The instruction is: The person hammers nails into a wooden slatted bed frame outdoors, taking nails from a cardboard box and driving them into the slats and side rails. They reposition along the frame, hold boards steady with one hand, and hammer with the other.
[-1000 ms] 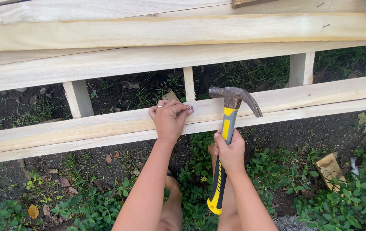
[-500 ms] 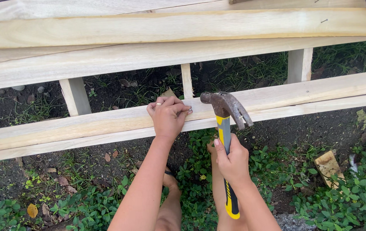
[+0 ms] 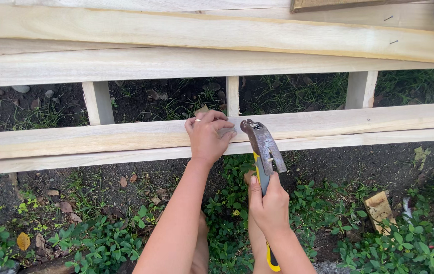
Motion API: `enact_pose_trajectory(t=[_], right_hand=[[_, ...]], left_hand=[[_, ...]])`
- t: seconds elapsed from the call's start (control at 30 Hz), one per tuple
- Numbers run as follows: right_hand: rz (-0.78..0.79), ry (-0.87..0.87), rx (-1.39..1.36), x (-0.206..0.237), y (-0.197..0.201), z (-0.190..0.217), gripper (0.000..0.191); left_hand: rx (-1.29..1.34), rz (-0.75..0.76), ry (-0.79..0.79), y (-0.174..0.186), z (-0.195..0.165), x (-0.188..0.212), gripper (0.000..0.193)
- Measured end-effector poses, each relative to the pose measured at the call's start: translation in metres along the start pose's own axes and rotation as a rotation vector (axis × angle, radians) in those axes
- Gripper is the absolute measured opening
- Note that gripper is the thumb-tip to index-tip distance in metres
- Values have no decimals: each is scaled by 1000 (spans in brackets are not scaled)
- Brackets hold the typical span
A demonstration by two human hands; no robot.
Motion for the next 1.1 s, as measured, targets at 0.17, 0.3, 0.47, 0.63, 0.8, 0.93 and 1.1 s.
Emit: enact_pose_trajectory(t=[0.17, 0.3, 0.47, 0.63, 0.8, 0.93, 1.1], right_hand=[[-48, 97, -91, 10, 14, 5, 45], [-35, 39, -98, 11, 14, 6, 48], [-4, -95, -39, -8, 9, 4, 34], [56, -72, -10, -30, 16, 11, 27], [54, 4, 12, -31, 20, 21, 26], [7, 19, -11, -31, 20, 20, 27], [-140, 140, 106, -72, 30, 39, 29]], left_hand=[[-160, 146, -24, 34, -2, -1, 109], [-220, 370, 14, 54, 1, 7, 142], [-356, 335, -82, 46, 5, 15, 124], [-378, 327, -161, 37, 17, 13, 103], [-396, 378, -168, 38, 23, 7, 96], [-425, 373, -194, 37, 21, 7, 96], [-442, 381, -166, 38, 21, 9, 101]])
Point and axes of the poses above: each hand's wrist, its own x-axis away from the middle knuckle, its own y-axis out of the back of the hand, z = x × y, the point moved 1 cm from there along -x, towards the middle knuckle, and after that the axes turned 13 degrees about -y, right-handed, at the moved point
